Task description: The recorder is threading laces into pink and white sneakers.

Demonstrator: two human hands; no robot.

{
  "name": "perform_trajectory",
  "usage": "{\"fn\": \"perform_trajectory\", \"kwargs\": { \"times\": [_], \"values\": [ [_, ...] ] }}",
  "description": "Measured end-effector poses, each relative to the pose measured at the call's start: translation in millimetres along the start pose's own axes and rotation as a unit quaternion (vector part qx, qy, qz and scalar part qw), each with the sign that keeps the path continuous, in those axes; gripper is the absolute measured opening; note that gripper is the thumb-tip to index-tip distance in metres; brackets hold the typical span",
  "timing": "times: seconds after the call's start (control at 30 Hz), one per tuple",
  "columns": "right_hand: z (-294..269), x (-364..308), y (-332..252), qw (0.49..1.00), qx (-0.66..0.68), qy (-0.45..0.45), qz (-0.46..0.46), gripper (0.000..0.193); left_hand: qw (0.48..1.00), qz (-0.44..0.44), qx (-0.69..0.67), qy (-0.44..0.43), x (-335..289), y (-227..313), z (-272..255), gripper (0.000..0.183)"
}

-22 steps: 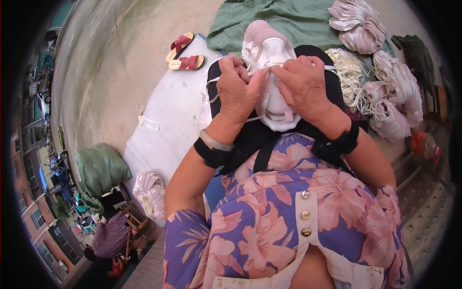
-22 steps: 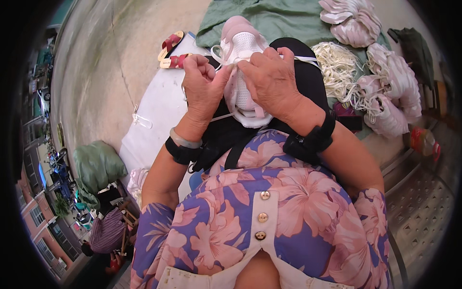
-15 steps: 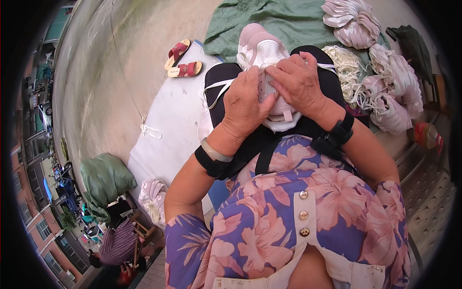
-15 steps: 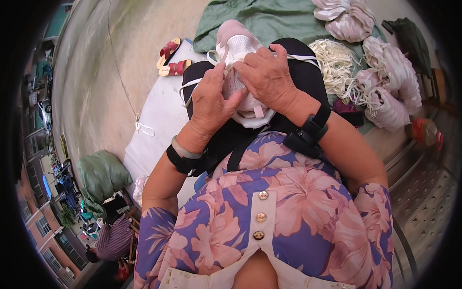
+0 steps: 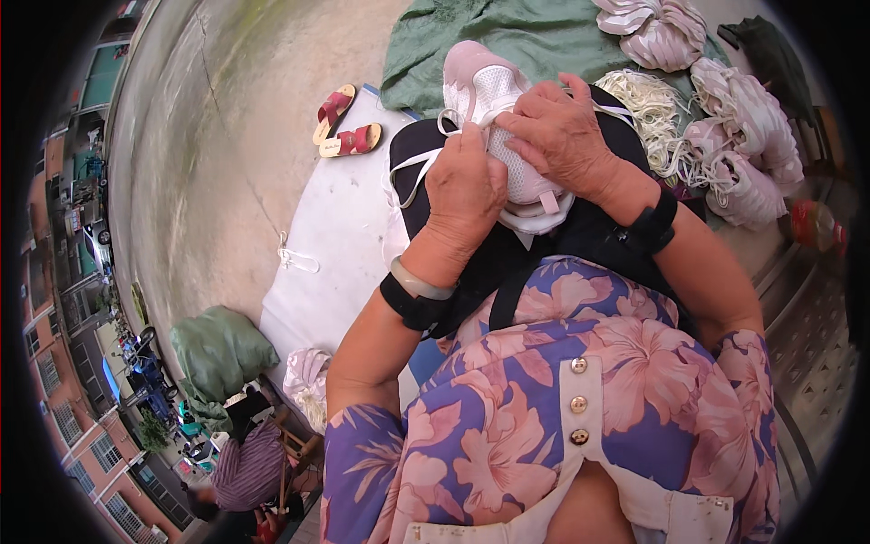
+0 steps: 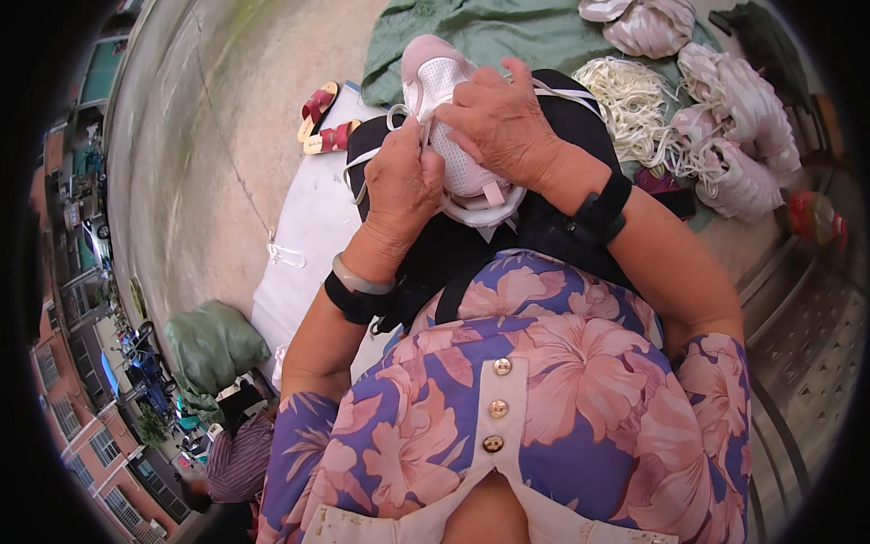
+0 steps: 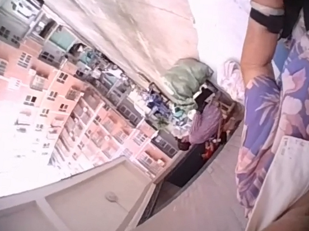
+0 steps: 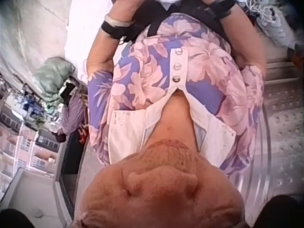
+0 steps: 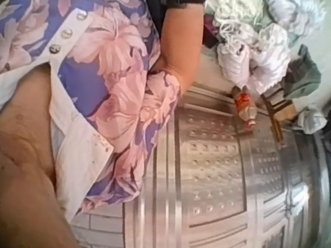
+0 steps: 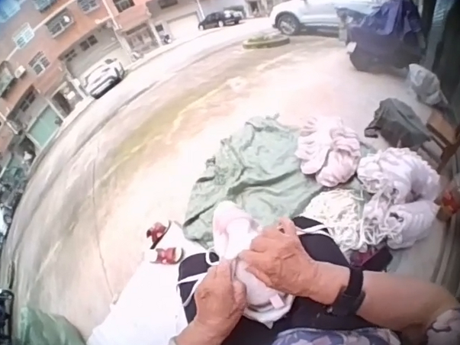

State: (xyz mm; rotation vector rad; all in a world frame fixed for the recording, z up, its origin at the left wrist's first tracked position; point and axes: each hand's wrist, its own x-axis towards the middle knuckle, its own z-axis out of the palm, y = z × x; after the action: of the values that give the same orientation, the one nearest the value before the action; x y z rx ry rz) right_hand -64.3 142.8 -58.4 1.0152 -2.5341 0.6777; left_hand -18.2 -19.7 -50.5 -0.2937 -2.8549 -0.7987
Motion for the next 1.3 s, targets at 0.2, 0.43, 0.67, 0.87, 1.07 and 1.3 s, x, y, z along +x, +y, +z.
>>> {"fn": "perform_trajectory", "kwargs": {
  "times": [0.2, 0.43, 0.67, 0.87, 1.07, 1.3],
  "values": [
    [3.2, 8.0, -14.3, 1.0, 0.009, 0.013, 0.025, 0.013, 0.994, -0.011, -0.106, 0.024, -2.3, -11.6, -1.3, 0.034],
    [13.1, 11.7, -11.0, 0.999, 0.01, 0.0, 0.03, 0.012, 0.982, -0.016, -0.186, -0.025, 0.9, -24.6, -0.4, 0.037],
    [15.1, 10.8, -9.3, 1.0, -0.004, -0.011, 0.003, 0.005, 0.973, 0.002, -0.224, -0.055, 2.2, -29.1, 0.9, 0.036],
    [17.4, 13.2, -11.7, 0.997, -0.055, 0.02, -0.056, 0.002, 0.972, -0.056, -0.228, -0.023, -4.4, -27.0, 6.6, 0.042],
    [-12.7, -0.4, -10.8, 0.995, -0.061, 0.042, -0.065, 0.008, 0.977, -0.057, -0.205, -0.005, -4.1, -18.0, 3.9, 0.048],
    [-104.9, -167.8, 89.1, 0.977, -0.13, 0.012, 0.171, 0.005, 0.985, -0.076, -0.156, 0.017, -10.4, -14.6, -4.1, 0.051]
  ]
}}
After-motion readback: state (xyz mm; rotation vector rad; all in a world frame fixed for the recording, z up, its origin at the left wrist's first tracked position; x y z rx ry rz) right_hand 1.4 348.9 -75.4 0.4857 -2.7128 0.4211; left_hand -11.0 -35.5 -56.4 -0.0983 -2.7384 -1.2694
